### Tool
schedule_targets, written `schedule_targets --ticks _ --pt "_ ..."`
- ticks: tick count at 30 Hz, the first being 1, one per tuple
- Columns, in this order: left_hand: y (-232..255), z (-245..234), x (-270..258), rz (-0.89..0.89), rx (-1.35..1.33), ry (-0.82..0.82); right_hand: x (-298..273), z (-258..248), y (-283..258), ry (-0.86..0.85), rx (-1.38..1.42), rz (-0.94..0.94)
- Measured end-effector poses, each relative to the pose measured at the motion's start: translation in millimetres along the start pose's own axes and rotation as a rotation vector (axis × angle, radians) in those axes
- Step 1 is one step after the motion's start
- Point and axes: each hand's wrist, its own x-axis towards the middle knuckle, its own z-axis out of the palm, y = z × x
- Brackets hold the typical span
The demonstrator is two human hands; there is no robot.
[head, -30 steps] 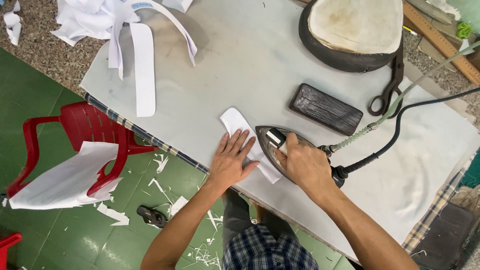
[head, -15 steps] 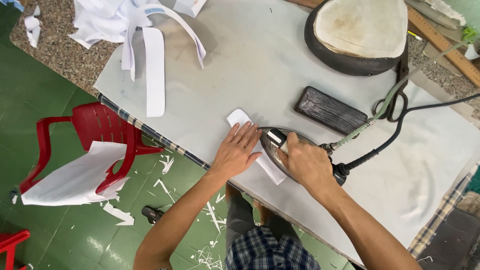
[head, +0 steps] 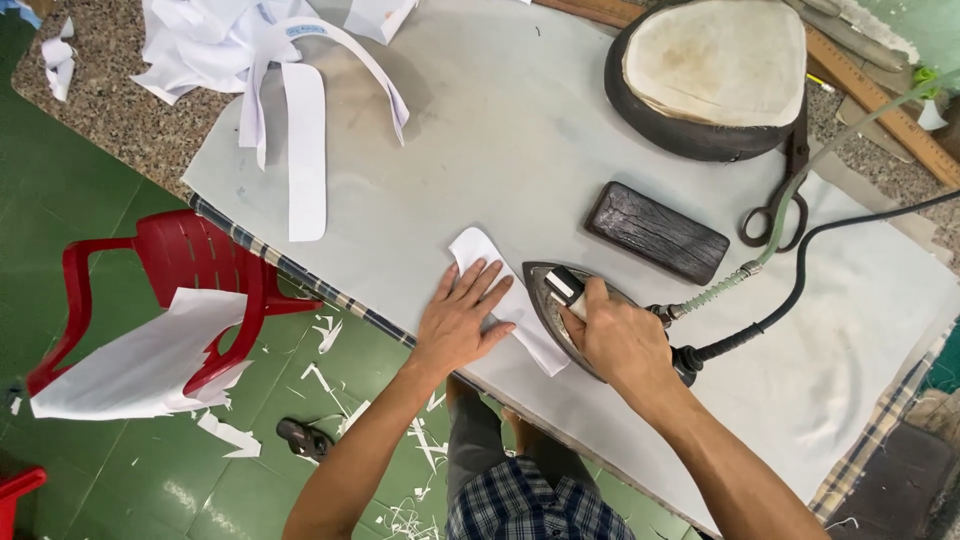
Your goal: The person irons a white fabric strip on a workbench using a steam iron. They repeatedly smooth the fabric, fold it, and press it with the iron while holding it in place with their left hand. A black rectangular object is moved aside during the process.
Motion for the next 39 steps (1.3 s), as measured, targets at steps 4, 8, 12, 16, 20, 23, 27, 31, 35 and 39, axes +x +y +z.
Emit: schedule_targets --ticks 4,8,12,16,20,23,27,31,35,39 --pt "-1.5 3.6 -1.2 0.0 0.006 -0.012 4.6 1.4 -4.1 0.007 -0.002 -0.001" --pt "-2.7 3.6 0.0 0.012 0.003 0.035 16.0 0.1 -13.0 0.028 -0.016 -0.036" --pt "-10.2 17.7 -7.3 0.038 -0.004 0.144 19.5 -6.1 -16.3 0.022 -0.024 -0.089" --pt "-4.0 -7.5 9.3 0.128 0.025 0.304 18.5 -2.9 -14.9 0.024 -0.02 -0.091" --pt "0.4 -23.1 33.6 0.146 0.092 0.332 16.5 -6.7 -16.8 0.022 -0.04 -0.097" --pt "-4.4 -13.3 31.9 0.106 0.08 0.259 15.3 -9.5 -18.9 0.032 -0.038 -0.097" --pt "-15.3 4.7 5.8 -0.009 0.05 0.023 13.2 -13.5 -21.0 0.022 -0.019 -0.083" --pt "-13.1 -3.2 3.4 -0.052 0.035 0.019 14.7 -12.0 -21.6 0.005 -0.009 -0.058" --pt "-12.8 -6.3 4.7 -0.069 0.023 0.036 21.1 -12.3 -23.4 -0.01 0.016 0.0" --pt "-15.0 0.5 4.4 -0.058 0.03 0.075 27.0 -6.4 -23.0 0.053 -0.011 -0.024"
